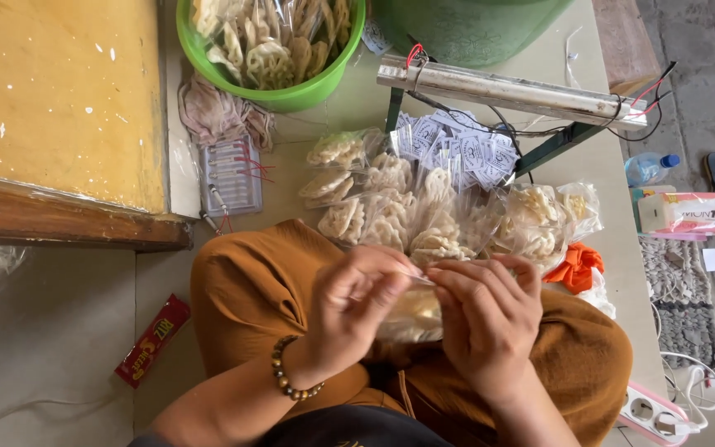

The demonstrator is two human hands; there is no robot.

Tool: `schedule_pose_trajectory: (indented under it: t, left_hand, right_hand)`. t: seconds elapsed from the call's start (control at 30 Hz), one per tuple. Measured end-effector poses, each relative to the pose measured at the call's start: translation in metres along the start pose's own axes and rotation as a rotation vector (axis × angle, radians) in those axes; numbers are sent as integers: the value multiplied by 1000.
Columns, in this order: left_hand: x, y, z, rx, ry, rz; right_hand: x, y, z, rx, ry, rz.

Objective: Manually filling small plastic bags with crackers and sealing them using a heat sealer.

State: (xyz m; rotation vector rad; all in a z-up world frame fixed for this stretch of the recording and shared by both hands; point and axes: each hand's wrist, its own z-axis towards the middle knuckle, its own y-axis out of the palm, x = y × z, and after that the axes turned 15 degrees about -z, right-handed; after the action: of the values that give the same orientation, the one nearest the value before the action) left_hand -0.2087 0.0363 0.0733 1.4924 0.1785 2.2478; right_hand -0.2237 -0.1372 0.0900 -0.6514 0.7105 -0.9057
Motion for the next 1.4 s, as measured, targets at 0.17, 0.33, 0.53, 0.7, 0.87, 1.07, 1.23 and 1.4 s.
schedule_pose_trajectory:
  t: [0.17,0.33,0.53,0.7,0.87,1.07,1.23,1.4]
  left_hand:
    - [9,-13,-4,154,-109,-463]
    - [14,-5,1,217,-101,-427]
    - [33,2,12,246,3,-657]
    - [37,-4,19,-133,-166,-565]
    - [48,2,18,-158,-112,-288]
    - [44,2,7,-13,-89,-326]
    - [55,16,1,41,96,-125]
    - [70,14,-5,-209,350,-132]
  right_hand:
    - [21,5,-15,31,196,142]
    - [25,17,-37,78,516,876]
    - [-14,12,-30,-444,429,1142]
    - [-5,17,-42,-295,251,860]
    - [2,4,-29,-329,287,893]
    - [86,32,0,-98,1084,1331]
    - [8,-14,14,-659,131,1118]
    - [-6,-5,-12,-515,56,1160]
